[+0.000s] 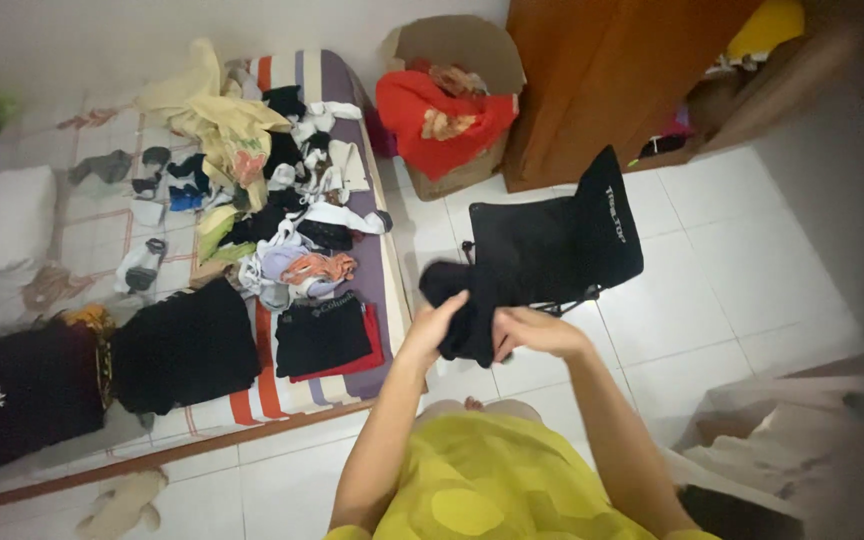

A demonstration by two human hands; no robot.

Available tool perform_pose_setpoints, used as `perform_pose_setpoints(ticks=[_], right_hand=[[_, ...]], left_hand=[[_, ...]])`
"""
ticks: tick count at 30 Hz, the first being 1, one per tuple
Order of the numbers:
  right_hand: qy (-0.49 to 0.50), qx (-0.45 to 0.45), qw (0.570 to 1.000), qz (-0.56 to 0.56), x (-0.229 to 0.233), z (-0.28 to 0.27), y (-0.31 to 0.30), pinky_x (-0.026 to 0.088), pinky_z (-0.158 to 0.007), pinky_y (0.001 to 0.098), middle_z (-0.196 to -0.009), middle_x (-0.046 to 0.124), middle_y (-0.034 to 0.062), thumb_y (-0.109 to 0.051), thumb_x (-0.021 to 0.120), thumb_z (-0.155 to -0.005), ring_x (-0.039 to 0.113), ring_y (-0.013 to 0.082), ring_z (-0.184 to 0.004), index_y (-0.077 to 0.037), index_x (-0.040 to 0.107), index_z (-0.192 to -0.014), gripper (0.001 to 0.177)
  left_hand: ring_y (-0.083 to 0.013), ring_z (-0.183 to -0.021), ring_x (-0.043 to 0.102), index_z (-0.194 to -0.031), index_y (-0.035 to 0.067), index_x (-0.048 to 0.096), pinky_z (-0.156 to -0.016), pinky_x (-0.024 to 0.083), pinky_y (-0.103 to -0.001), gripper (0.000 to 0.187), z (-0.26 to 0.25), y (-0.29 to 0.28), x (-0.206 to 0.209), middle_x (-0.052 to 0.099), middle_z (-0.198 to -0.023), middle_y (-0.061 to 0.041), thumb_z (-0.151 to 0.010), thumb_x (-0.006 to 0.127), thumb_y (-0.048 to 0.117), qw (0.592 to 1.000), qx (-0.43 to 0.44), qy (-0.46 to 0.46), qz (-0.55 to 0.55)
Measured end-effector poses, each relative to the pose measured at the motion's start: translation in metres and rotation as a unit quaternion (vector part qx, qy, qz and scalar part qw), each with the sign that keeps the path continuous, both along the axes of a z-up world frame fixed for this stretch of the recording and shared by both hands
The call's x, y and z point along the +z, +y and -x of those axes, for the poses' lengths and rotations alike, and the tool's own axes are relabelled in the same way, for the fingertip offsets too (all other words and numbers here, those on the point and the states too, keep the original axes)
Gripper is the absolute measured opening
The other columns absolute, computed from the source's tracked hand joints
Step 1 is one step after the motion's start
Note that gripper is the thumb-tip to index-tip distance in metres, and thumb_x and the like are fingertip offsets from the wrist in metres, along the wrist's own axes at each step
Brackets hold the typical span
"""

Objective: Folding and sorting a pile of laundry on a bed.

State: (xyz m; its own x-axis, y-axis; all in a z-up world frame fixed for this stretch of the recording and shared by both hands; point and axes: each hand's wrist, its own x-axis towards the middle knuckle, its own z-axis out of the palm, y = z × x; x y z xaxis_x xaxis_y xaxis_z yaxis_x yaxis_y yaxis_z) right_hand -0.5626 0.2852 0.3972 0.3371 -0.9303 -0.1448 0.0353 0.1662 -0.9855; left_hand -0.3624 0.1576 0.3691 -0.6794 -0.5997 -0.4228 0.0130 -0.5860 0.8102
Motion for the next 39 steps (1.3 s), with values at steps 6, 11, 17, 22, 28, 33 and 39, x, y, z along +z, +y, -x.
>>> perform_pose_setpoints(ticks=[6, 11, 17, 22, 28, 33, 39], right_hand=[[0.024, -0.242, 0.970, 0.027, -0.016, -0.037, -0.008, 0.051, -0.094, 0.0269, -0.126, 0.065, 0.0085, -0.029, 0.059, -0.104, 0.059, 0.0112, -0.109, 0.000, 0.055, -0.139, 0.046], [0.027, -0.397, 0.911, -0.110, 0.026, -0.036, -0.015, 0.055, -0.086, 0.0308, -0.113, 0.072, 0.0133, -0.019, 0.067, -0.094, 0.067, 0.0179, -0.096, 0.001, 0.066, -0.129, 0.040], [0.150, -0.413, 0.897, -0.050, 0.057, -0.042, -0.023, 0.050, -0.085, 0.0265, -0.106, 0.071, 0.0039, -0.014, 0.063, -0.098, 0.064, 0.0135, -0.096, -0.004, 0.065, -0.129, 0.032], [0.296, -0.432, 0.846, -0.102, 0.107, -0.042, -0.024, 0.041, -0.053, 0.0310, -0.080, 0.068, 0.0080, -0.010, 0.059, -0.105, 0.053, 0.0178, -0.063, -0.005, 0.072, -0.120, 0.021], [0.270, -0.476, 0.835, -0.054, 0.141, -0.049, -0.029, 0.046, -0.049, 0.0256, -0.079, 0.068, 0.0074, 0.008, 0.049, -0.094, 0.059, 0.0107, -0.060, -0.009, 0.073, -0.117, 0.037], [0.252, -0.441, 0.860, 0.042, 0.131, -0.056, -0.037, 0.058, -0.056, 0.0234, -0.119, 0.067, -0.0070, 0.007, 0.052, -0.093, 0.069, 0.0059, -0.081, -0.007, 0.071, -0.109, 0.029], [0.308, -0.414, 0.855, 0.053, 0.122, -0.060, -0.037, 0.050, -0.063, 0.0223, -0.087, 0.071, 0.0058, -0.001, 0.078, -0.088, 0.062, 0.0083, -0.075, -0.004, 0.069, -0.098, 0.014]], left_hand=[[-0.0325, -0.104, 0.068, -0.122, 0.000, 0.070, -0.092, 0.054, -0.041, 0.046, -0.042, -0.007, 0.122, 0.073, -0.111, -0.021, -0.106, 0.060, 0.043, 0.827, -0.241, -0.245, 0.444], [-0.0225, -0.111, 0.067, -0.131, -0.001, 0.064, -0.098, 0.052, -0.034, 0.041, -0.094, -0.055, 0.065, 0.072, -0.121, -0.013, -0.099, 0.059, 0.024, 0.982, -0.140, -0.028, 0.125], [-0.0200, -0.113, 0.066, -0.133, -0.002, 0.059, -0.099, 0.051, -0.034, 0.040, -0.118, -0.071, 0.051, 0.069, -0.124, -0.009, -0.096, 0.059, 0.010, 0.988, -0.014, 0.136, -0.075], [-0.0242, -0.108, 0.065, -0.126, -0.002, 0.064, -0.097, 0.051, -0.036, 0.033, -0.139, -0.084, 0.076, 0.070, -0.116, -0.012, -0.094, 0.068, 0.008, 0.979, -0.059, 0.024, 0.196], [-0.0358, -0.101, 0.066, -0.115, 0.008, 0.067, -0.085, 0.052, -0.044, 0.044, -0.161, -0.098, 0.085, 0.066, -0.115, -0.016, -0.073, 0.075, 0.002, 0.717, -0.099, -0.371, 0.582], [-0.0335, -0.091, 0.072, -0.107, 0.009, 0.069, -0.081, 0.059, -0.047, 0.021, -0.154, -0.110, 0.034, 0.072, -0.100, -0.014, -0.089, 0.057, 0.006, 0.959, -0.035, -0.224, 0.169], [-0.0410, -0.101, 0.062, -0.103, 0.002, 0.060, -0.088, 0.052, -0.047, 0.036, -0.126, -0.077, 0.082, 0.059, -0.107, -0.022, -0.070, 0.072, -0.006, 0.817, 0.117, -0.212, 0.524]])
